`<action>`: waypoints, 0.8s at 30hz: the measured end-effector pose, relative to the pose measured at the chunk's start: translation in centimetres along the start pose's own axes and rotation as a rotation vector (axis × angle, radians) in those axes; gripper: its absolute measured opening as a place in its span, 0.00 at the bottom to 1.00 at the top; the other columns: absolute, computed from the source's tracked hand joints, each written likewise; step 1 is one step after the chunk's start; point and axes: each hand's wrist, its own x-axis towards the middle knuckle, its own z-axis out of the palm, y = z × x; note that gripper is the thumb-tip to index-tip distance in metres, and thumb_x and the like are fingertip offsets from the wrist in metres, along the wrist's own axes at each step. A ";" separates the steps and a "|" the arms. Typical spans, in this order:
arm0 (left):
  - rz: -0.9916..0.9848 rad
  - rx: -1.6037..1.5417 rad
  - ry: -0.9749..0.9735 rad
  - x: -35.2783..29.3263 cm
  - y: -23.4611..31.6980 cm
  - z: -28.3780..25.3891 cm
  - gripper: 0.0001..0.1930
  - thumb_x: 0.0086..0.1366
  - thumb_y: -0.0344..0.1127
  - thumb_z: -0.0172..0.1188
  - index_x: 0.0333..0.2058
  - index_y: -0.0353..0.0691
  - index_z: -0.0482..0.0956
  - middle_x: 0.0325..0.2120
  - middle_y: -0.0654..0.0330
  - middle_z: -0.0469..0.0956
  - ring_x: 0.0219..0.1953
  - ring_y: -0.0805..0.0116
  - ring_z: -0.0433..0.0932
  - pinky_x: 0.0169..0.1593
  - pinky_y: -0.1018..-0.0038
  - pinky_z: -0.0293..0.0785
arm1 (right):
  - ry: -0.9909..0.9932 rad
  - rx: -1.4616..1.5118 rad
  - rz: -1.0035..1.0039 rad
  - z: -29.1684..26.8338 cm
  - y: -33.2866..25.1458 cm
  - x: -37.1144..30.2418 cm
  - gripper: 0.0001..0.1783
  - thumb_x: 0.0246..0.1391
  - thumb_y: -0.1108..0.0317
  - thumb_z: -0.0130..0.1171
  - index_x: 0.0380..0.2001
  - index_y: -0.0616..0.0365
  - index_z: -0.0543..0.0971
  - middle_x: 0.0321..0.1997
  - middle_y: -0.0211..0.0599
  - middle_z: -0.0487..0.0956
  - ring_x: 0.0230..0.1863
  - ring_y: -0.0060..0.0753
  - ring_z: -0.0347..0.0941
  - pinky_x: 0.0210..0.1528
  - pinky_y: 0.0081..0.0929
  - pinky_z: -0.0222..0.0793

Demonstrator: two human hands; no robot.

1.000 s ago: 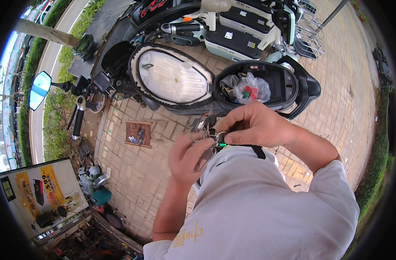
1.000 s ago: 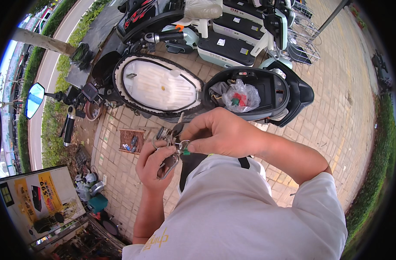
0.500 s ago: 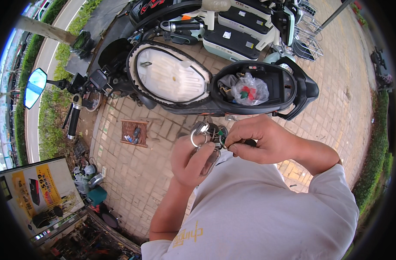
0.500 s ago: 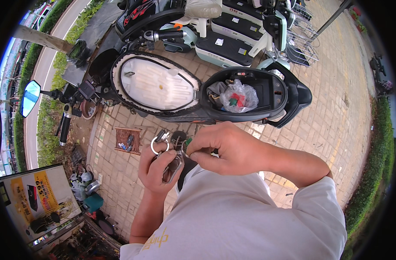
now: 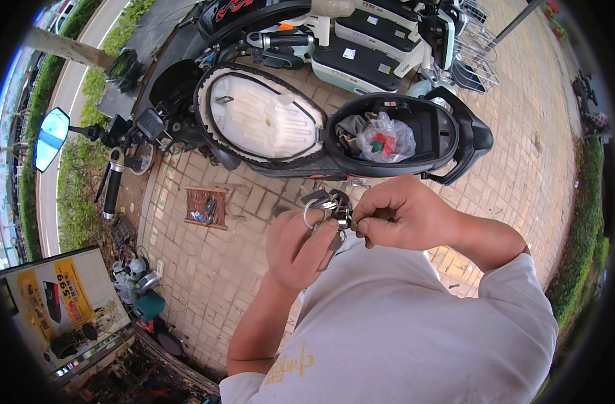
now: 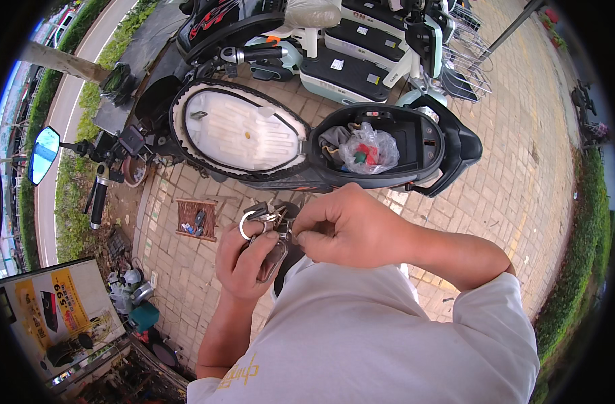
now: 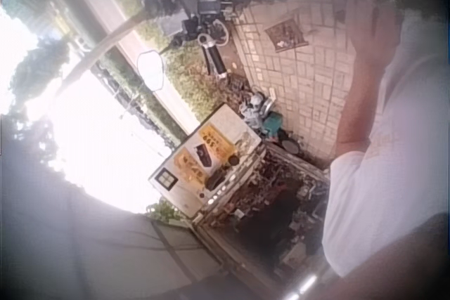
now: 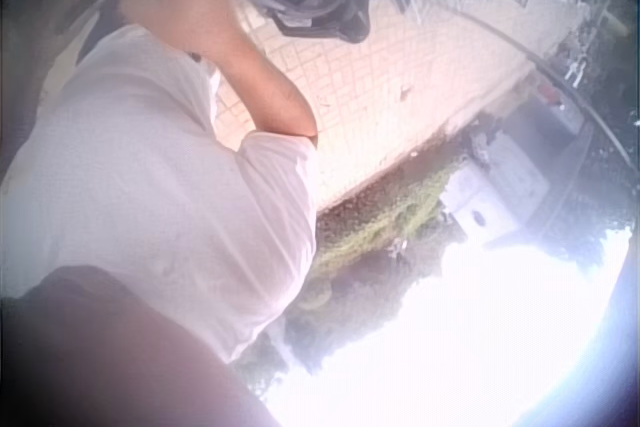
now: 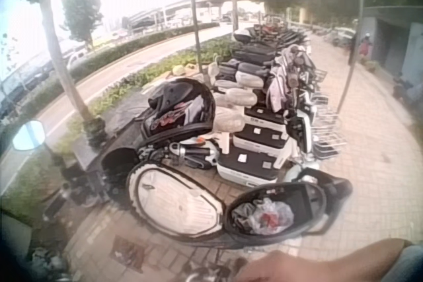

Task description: The person opens the seat of a parked electric scooter and uses a screwdriver to adjust components inside the storage compartment. They then retrieve a set of keys, test them in the ignition, and place the screwdriver on a nearby workbench before moving into a cluttered workshop area.

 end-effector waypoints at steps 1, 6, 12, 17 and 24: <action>-0.003 -0.004 -0.003 -0.1 0.0 0.0 0.14 0.47 0.25 0.66 0.36 0.37 0.80 0.39 0.53 0.75 0.31 0.57 0.76 0.30 0.70 0.72 | -0.033 0.083 0.042 -0.1 -0.2 0.0 0.08 0.48 0.74 0.57 0.31 0.66 0.81 0.25 0.38 0.79 0.25 0.24 0.76 0.29 0.24 0.72; 0.022 -0.023 0.002 -0.2 -0.2 0.0 0.15 0.46 0.24 0.65 0.36 0.37 0.80 0.38 0.53 0.76 0.30 0.58 0.76 0.28 0.71 0.72 | -0.149 0.224 0.228 -1.0 -0.8 0.3 0.09 0.51 0.73 0.56 0.32 0.68 0.81 0.27 0.35 0.81 0.29 0.22 0.79 0.32 0.19 0.73; 0.039 -0.028 -0.002 -0.3 -0.3 -0.2 0.14 0.47 0.24 0.64 0.36 0.37 0.80 0.36 0.53 0.76 0.28 0.59 0.75 0.27 0.72 0.71 | -0.225 0.217 0.293 -1.4 -1.3 0.8 0.09 0.51 0.72 0.56 0.32 0.69 0.80 0.28 0.36 0.81 0.30 0.24 0.81 0.34 0.19 0.73; 0.041 -0.035 -0.015 -0.3 -0.1 -0.3 0.12 0.48 0.24 0.63 0.35 0.37 0.80 0.35 0.54 0.76 0.27 0.60 0.75 0.26 0.72 0.71 | -0.273 0.111 0.297 -1.5 -1.8 0.9 0.09 0.50 0.72 0.56 0.31 0.68 0.80 0.27 0.36 0.81 0.28 0.24 0.80 0.33 0.20 0.73; 0.020 -0.006 -0.018 -0.4 0.1 -0.6 0.11 0.48 0.24 0.62 0.34 0.37 0.80 0.34 0.54 0.76 0.26 0.60 0.74 0.25 0.72 0.70 | -0.112 -0.296 -0.025 -0.7 -1.4 0.8 0.07 0.43 0.73 0.56 0.26 0.67 0.79 0.17 0.42 0.75 0.19 0.29 0.73 0.24 0.27 0.68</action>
